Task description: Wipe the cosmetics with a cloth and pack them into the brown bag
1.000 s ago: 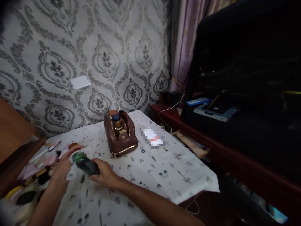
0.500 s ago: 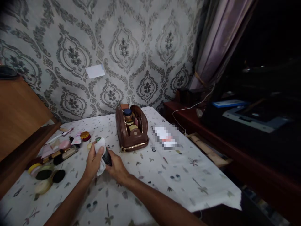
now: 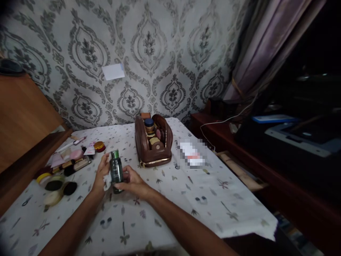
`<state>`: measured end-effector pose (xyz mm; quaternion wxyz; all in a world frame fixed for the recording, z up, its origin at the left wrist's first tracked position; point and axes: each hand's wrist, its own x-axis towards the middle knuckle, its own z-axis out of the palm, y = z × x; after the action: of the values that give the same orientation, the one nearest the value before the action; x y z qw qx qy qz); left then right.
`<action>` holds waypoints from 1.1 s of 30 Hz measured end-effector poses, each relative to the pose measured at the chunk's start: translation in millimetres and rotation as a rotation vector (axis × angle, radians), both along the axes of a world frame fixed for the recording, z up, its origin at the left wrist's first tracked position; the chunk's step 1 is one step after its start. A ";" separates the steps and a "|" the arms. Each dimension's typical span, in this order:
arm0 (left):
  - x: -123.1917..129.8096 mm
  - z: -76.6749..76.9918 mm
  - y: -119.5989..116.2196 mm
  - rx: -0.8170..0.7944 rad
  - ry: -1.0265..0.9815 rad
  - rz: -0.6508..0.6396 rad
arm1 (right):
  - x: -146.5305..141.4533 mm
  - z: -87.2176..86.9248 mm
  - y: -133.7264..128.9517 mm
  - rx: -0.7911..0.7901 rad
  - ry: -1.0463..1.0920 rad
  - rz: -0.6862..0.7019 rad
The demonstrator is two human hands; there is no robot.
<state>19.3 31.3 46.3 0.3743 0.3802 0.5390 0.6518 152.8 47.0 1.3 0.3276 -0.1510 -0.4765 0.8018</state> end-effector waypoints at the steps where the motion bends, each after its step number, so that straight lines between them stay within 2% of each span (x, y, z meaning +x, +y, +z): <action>1: 0.5 -1.6 0.0 0.013 0.003 -0.002 | 0.0 -0.4 0.4 -0.021 0.005 0.004; 5: 1.6 -10.4 -1.0 0.011 0.091 0.058 | -1.8 -1.3 0.2 -0.094 0.043 -0.030; 8: 4.5 -16.4 -3.4 -0.019 0.177 0.083 | -3.8 -1.1 0.2 -0.084 0.081 -0.110; 12: 9.6 -22.0 -8.5 0.077 0.294 -0.053 | -3.3 3.0 0.4 -0.057 0.090 -0.224; 17: 5.5 -32.4 -8.9 0.225 0.474 -0.236 | -1.0 6.7 2.0 -0.119 0.111 -0.290; 19: 2.5 -36.1 -6.2 0.219 0.549 -0.251 | -1.4 4.7 3.5 -0.120 0.123 -0.310; 23: 1.9 -37.0 -4.4 0.169 0.674 -0.180 | -4.5 -2.0 4.3 -0.136 0.059 -0.298; 27: 7.1 -30.3 -9.6 0.174 0.648 -0.120 | -7.1 -3.8 0.4 -0.081 -0.056 -0.273; 30: 10.0 -23.1 -12.8 0.146 0.552 -0.088 | -6.4 -2.0 -1.4 -0.026 -0.110 -0.230; 33: 10.3 -15.4 -13.2 0.127 0.423 -0.039 | -3.8 -1.0 -0.8 -0.035 -0.136 -0.141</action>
<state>29.6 18.1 30.9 0.2406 0.5417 0.5559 0.5828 149.0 46.2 0.2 0.3476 -0.2439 -0.4719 0.7727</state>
